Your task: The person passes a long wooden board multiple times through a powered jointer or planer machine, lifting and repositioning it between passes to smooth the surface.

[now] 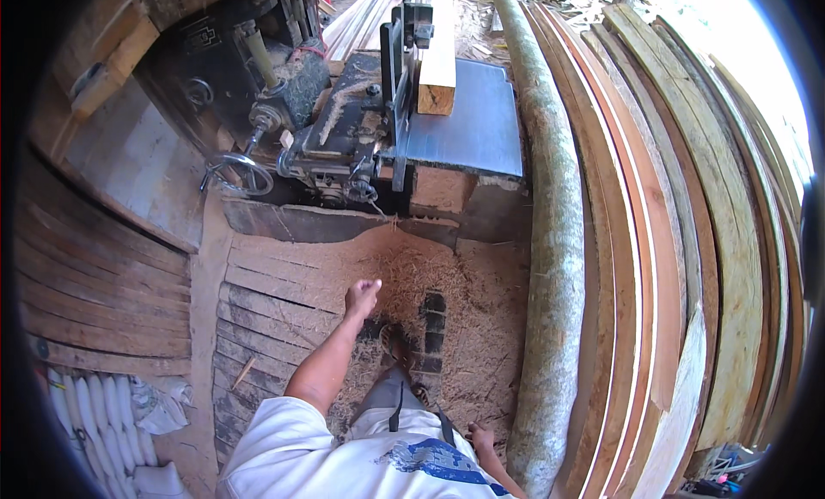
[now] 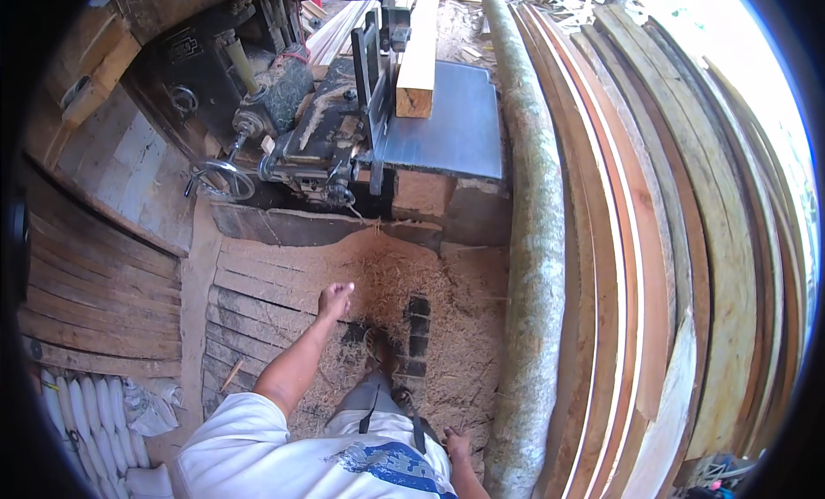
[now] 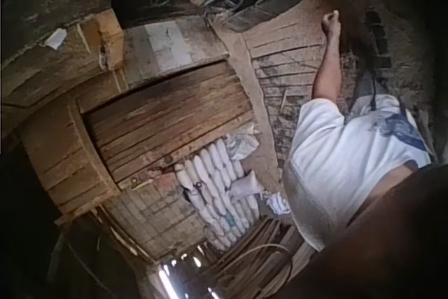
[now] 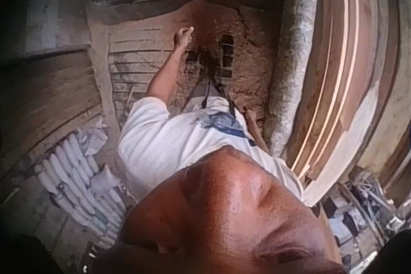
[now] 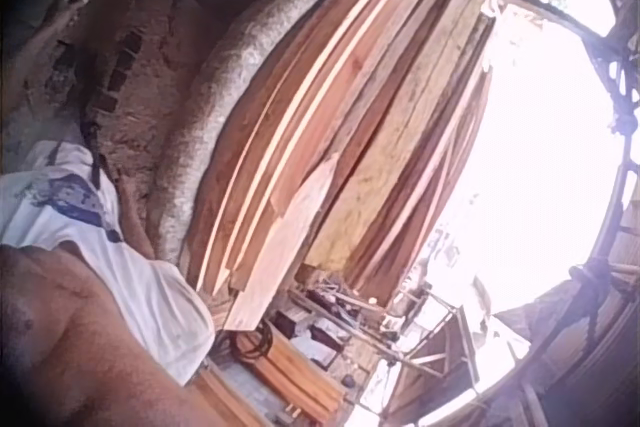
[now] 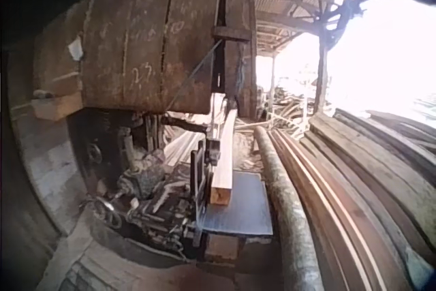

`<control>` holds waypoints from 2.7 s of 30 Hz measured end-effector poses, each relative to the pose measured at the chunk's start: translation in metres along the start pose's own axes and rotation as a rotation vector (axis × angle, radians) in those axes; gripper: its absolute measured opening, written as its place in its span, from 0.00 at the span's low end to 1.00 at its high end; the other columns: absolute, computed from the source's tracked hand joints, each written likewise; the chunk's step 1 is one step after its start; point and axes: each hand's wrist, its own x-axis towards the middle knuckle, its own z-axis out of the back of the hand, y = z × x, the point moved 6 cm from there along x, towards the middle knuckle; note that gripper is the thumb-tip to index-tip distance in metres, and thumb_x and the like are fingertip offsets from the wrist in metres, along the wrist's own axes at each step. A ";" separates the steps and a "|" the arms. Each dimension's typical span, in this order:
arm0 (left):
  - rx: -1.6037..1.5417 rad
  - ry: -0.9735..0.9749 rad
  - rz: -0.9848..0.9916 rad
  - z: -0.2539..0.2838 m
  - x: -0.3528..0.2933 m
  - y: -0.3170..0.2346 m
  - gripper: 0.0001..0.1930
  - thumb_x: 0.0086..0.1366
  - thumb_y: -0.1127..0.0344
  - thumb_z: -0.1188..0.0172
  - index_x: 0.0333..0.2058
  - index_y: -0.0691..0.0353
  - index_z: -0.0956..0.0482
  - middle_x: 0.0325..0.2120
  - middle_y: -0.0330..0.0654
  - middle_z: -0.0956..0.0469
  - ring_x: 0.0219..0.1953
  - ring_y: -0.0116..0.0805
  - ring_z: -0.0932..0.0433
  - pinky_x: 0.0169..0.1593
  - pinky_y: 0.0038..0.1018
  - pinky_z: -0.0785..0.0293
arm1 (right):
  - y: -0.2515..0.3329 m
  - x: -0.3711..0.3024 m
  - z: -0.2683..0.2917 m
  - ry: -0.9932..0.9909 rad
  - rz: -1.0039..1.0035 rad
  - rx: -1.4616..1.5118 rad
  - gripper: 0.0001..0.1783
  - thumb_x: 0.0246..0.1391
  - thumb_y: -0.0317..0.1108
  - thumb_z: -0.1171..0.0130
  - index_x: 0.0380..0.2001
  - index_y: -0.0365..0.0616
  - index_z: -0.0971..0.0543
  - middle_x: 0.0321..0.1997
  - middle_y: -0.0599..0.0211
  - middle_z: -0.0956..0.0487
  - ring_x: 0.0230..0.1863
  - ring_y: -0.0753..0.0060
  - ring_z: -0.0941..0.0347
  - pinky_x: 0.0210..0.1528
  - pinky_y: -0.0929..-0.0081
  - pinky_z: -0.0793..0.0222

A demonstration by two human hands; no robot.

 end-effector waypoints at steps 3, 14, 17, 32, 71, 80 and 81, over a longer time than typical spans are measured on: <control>-0.199 0.113 -0.056 0.000 -0.015 -0.037 0.27 0.58 0.43 0.40 0.47 0.58 0.30 0.34 0.39 0.23 0.32 0.27 0.25 0.32 0.25 0.28 | -0.032 -0.013 0.010 0.058 0.003 0.009 0.29 0.52 0.36 0.43 0.56 0.36 0.32 0.50 0.55 0.24 0.36 0.60 0.23 0.36 0.69 0.26; -0.319 0.364 -0.112 -0.042 -0.011 -0.130 0.60 0.43 0.14 0.63 0.67 0.46 0.63 0.67 0.56 0.60 0.66 0.63 0.57 0.64 0.54 0.57 | -0.173 -0.043 0.092 0.036 -0.127 0.066 0.23 0.51 0.36 0.43 0.51 0.39 0.27 0.44 0.55 0.23 0.36 0.59 0.24 0.35 0.61 0.26; -0.229 0.346 -0.045 -0.055 -0.024 -0.133 0.58 0.44 0.16 0.57 0.66 0.51 0.54 0.64 0.58 0.50 0.65 0.55 0.49 0.62 0.53 0.50 | -0.214 -0.025 0.121 0.022 -0.086 0.086 0.25 0.51 0.39 0.41 0.51 0.40 0.28 0.44 0.56 0.23 0.35 0.60 0.24 0.35 0.62 0.27; -0.568 0.501 -0.077 -0.021 -0.442 0.228 0.36 0.51 0.46 0.41 0.53 0.69 0.31 0.47 0.48 0.26 0.48 0.38 0.27 0.54 0.31 0.34 | -0.006 -0.131 -0.088 0.845 0.651 0.254 0.52 0.48 0.77 0.63 0.66 0.51 0.45 0.61 0.52 0.35 0.59 0.56 0.37 0.58 0.54 0.42; -0.986 0.627 0.461 0.158 -1.320 0.961 0.45 0.60 0.27 0.68 0.63 0.58 0.44 0.57 0.49 0.34 0.56 0.45 0.33 0.59 0.39 0.36 | -0.936 -0.484 0.075 0.843 0.520 0.369 0.45 0.50 0.65 0.53 0.60 0.39 0.40 0.56 0.50 0.31 0.55 0.56 0.33 0.59 0.59 0.39; -0.926 0.569 0.403 0.203 -1.450 1.067 0.44 0.61 0.28 0.69 0.63 0.59 0.44 0.57 0.49 0.35 0.57 0.45 0.34 0.59 0.38 0.37 | -1.033 -0.551 0.091 0.768 0.472 0.340 0.48 0.44 0.66 0.47 0.60 0.40 0.38 0.54 0.50 0.30 0.52 0.53 0.33 0.55 0.58 0.38; -0.911 0.580 0.388 0.209 -1.461 1.074 0.44 0.61 0.28 0.69 0.63 0.59 0.44 0.57 0.49 0.35 0.57 0.45 0.34 0.59 0.38 0.37 | -1.048 -0.562 0.090 0.798 0.467 0.333 0.49 0.44 0.67 0.48 0.60 0.41 0.38 0.56 0.51 0.31 0.53 0.54 0.34 0.56 0.59 0.39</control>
